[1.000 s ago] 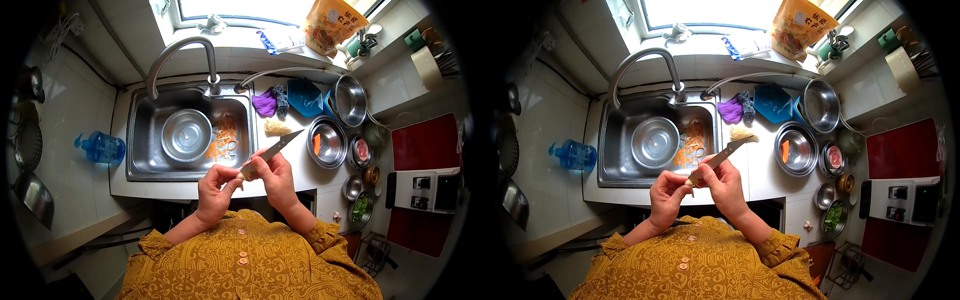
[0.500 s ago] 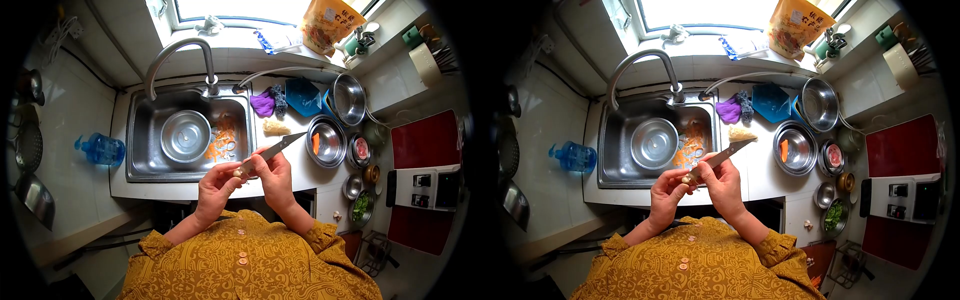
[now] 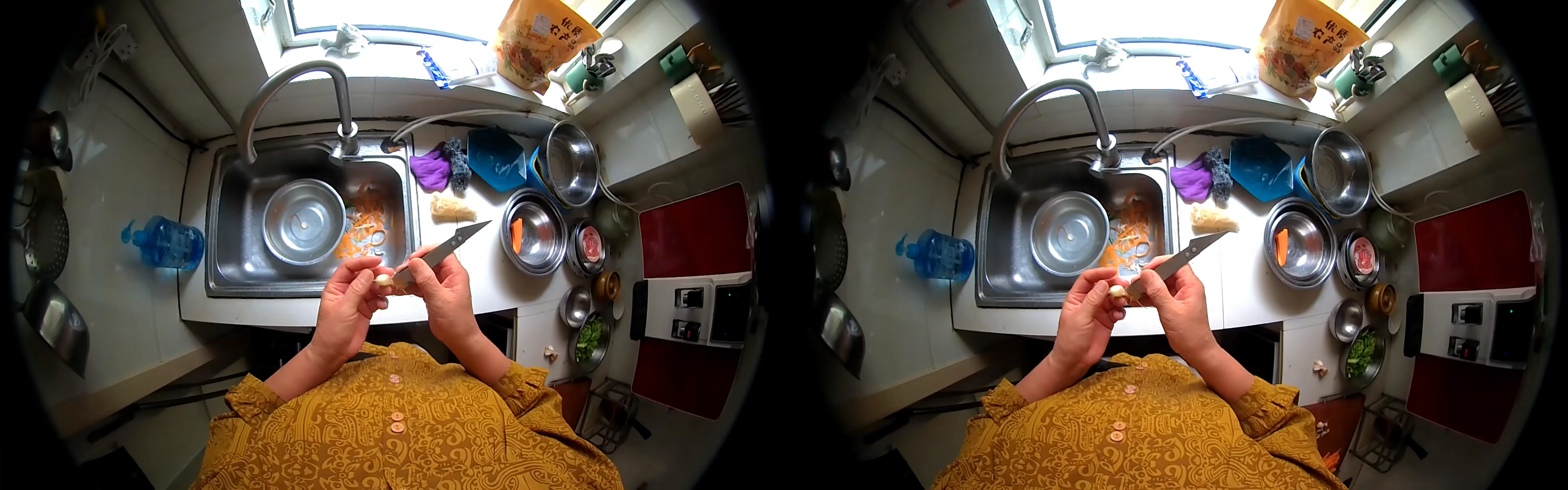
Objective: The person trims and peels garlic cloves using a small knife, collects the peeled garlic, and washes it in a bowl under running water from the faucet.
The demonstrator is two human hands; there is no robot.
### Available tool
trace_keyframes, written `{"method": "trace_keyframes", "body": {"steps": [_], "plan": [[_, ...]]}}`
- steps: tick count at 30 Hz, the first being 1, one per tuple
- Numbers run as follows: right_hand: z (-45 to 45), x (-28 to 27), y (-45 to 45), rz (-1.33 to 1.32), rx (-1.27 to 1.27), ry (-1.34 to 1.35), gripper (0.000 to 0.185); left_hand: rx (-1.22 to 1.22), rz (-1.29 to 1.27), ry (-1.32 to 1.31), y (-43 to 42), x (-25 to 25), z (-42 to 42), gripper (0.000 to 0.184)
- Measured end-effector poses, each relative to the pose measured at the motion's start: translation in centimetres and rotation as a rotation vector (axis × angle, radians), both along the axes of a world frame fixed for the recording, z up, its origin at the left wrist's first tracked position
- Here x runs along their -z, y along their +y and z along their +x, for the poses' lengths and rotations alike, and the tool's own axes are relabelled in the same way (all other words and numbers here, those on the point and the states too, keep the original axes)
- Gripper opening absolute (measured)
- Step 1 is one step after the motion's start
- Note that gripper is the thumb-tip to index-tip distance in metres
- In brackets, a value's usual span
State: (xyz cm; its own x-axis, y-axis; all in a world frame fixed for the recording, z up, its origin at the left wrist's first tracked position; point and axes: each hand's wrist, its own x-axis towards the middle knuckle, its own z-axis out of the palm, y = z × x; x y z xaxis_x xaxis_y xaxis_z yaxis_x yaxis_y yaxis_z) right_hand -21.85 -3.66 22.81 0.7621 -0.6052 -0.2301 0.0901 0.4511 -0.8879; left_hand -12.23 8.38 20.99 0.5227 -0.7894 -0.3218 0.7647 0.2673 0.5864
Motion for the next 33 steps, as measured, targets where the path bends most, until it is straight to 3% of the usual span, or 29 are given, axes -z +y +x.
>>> {"method": "trace_keyframes", "body": {"steps": [3,6,9,11,15,17,19,21,25,30,32,33], "plan": [[0.2,0.4,0.0,-0.102,-0.016,0.010,0.017,0.060,0.009,0.109,-0.1,-0.5,0.1,0.018],[0.4,0.3,-0.2,-0.263,-0.001,0.041,0.016,0.046,-0.003,-0.017,-0.1,0.2,0.0,0.018],[0.4,0.2,-0.6,-0.155,0.009,0.032,0.015,0.018,0.090,-0.051,-0.2,0.2,0.2,0.019],[0.4,0.6,-0.7,-0.170,0.026,0.034,0.014,-0.023,0.043,0.064,0.2,0.6,0.5,0.021],[0.4,1.1,-0.9,-0.355,0.027,0.121,0.012,-0.013,-0.020,0.076,0.4,0.8,0.8,0.022],[0.7,1.4,-0.7,-0.322,0.021,-0.029,0.009,0.007,-0.002,0.044,0.4,1.1,0.7,0.021],[0.4,1.3,-0.9,-0.283,-0.077,-0.015,0.009,-0.004,-0.019,0.033,0.4,1.3,0.6,0.020],[0.6,0.4,-0.8,-0.315,-0.230,0.175,0.012,-0.018,-0.035,0.022,0.3,1.4,0.5,0.019],[1.1,-0.2,-0.3,-0.477,-0.337,0.310,0.015,-0.060,0.052,-0.095,0.3,1.4,0.4,0.016],[1.3,0.9,0.1,-0.477,-0.276,0.209,0.020,-0.063,0.110,-0.259,0.5,1.1,0.4,0.019],[1.4,0.9,0.5,-0.167,-0.218,0.066,0.020,-0.040,-0.010,0.004,0.5,0.8,0.6,0.021],[1.3,1.0,0.6,-0.168,-0.221,0.066,0.020,-0.043,-0.011,0.004,0.5,0.8,0.6,0.021]]}}
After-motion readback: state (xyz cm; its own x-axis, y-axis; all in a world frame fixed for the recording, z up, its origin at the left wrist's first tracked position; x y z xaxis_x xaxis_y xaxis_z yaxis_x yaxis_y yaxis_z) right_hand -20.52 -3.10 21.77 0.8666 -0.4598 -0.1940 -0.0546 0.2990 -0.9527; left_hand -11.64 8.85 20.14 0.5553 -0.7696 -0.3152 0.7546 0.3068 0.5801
